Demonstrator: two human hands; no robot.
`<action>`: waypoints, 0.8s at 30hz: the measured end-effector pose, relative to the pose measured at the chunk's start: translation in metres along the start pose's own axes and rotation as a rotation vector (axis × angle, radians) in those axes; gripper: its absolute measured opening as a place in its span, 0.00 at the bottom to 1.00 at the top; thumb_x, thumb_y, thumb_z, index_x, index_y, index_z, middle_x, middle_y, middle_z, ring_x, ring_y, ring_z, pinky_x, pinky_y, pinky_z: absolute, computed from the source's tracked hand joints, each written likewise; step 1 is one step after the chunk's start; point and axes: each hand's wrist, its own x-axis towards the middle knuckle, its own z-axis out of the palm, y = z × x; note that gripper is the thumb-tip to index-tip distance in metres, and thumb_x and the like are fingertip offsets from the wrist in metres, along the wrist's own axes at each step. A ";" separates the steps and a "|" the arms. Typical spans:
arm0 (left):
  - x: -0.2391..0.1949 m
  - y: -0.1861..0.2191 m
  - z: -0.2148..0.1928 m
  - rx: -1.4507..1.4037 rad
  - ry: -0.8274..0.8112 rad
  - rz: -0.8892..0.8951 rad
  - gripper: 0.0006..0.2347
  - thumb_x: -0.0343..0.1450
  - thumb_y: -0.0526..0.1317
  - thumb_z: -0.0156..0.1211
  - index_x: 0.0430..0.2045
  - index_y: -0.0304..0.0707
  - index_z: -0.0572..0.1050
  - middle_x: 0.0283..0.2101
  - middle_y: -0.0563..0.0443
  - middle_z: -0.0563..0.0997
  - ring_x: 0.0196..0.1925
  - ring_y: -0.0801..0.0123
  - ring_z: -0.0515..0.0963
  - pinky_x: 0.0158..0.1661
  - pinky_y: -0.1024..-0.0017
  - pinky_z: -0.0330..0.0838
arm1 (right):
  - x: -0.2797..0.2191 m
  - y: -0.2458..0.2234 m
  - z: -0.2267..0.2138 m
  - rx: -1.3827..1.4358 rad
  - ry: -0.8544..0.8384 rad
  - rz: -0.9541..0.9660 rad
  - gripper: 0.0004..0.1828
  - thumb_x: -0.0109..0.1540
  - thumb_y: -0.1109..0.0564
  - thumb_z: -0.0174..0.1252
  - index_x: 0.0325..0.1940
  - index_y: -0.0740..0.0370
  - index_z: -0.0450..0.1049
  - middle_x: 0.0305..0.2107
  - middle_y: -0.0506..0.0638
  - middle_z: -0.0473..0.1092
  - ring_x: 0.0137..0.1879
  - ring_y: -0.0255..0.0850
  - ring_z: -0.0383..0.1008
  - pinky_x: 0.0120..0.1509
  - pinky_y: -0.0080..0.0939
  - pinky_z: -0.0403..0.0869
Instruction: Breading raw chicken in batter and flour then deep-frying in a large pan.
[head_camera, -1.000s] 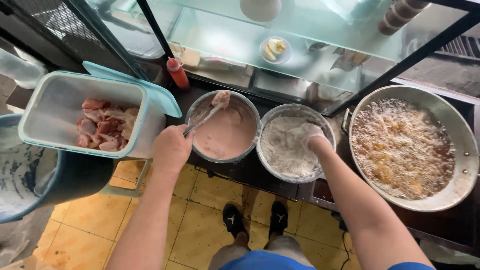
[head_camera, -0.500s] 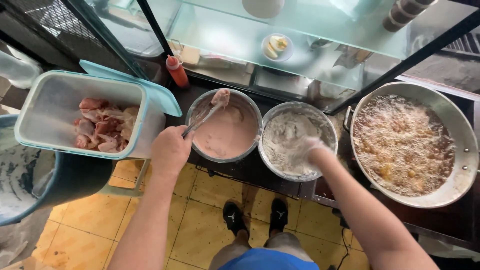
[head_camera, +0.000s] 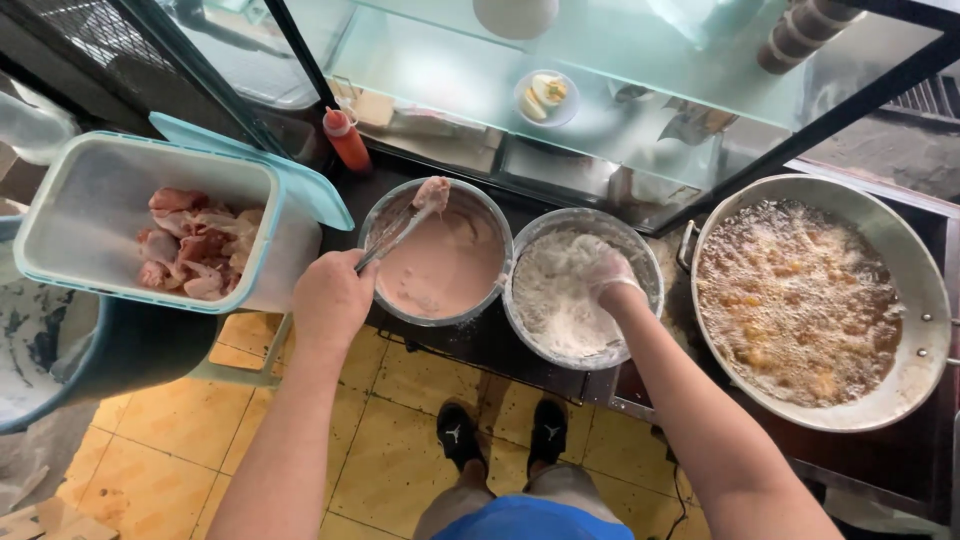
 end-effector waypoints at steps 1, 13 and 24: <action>0.000 0.003 -0.001 -0.003 0.006 -0.005 0.11 0.71 0.45 0.63 0.38 0.37 0.83 0.37 0.38 0.83 0.42 0.44 0.81 0.42 0.51 0.75 | -0.005 -0.008 -0.006 -0.115 0.091 -0.029 0.24 0.58 0.54 0.63 0.58 0.58 0.75 0.51 0.63 0.76 0.57 0.57 0.76 0.61 0.55 0.75; -0.008 0.010 0.004 0.003 0.019 -0.048 0.12 0.70 0.45 0.64 0.39 0.36 0.83 0.38 0.38 0.83 0.42 0.44 0.82 0.41 0.51 0.75 | 0.062 0.064 0.006 -0.370 0.156 -0.020 0.31 0.55 0.48 0.66 0.63 0.56 0.73 0.57 0.62 0.73 0.63 0.58 0.72 0.67 0.52 0.71; 0.001 0.006 0.011 -0.008 0.023 0.020 0.11 0.71 0.45 0.63 0.37 0.37 0.83 0.37 0.39 0.83 0.41 0.45 0.82 0.41 0.52 0.75 | 0.102 0.109 0.006 -0.616 0.110 -0.235 0.23 0.59 0.56 0.61 0.58 0.55 0.74 0.48 0.56 0.76 0.56 0.52 0.74 0.59 0.48 0.73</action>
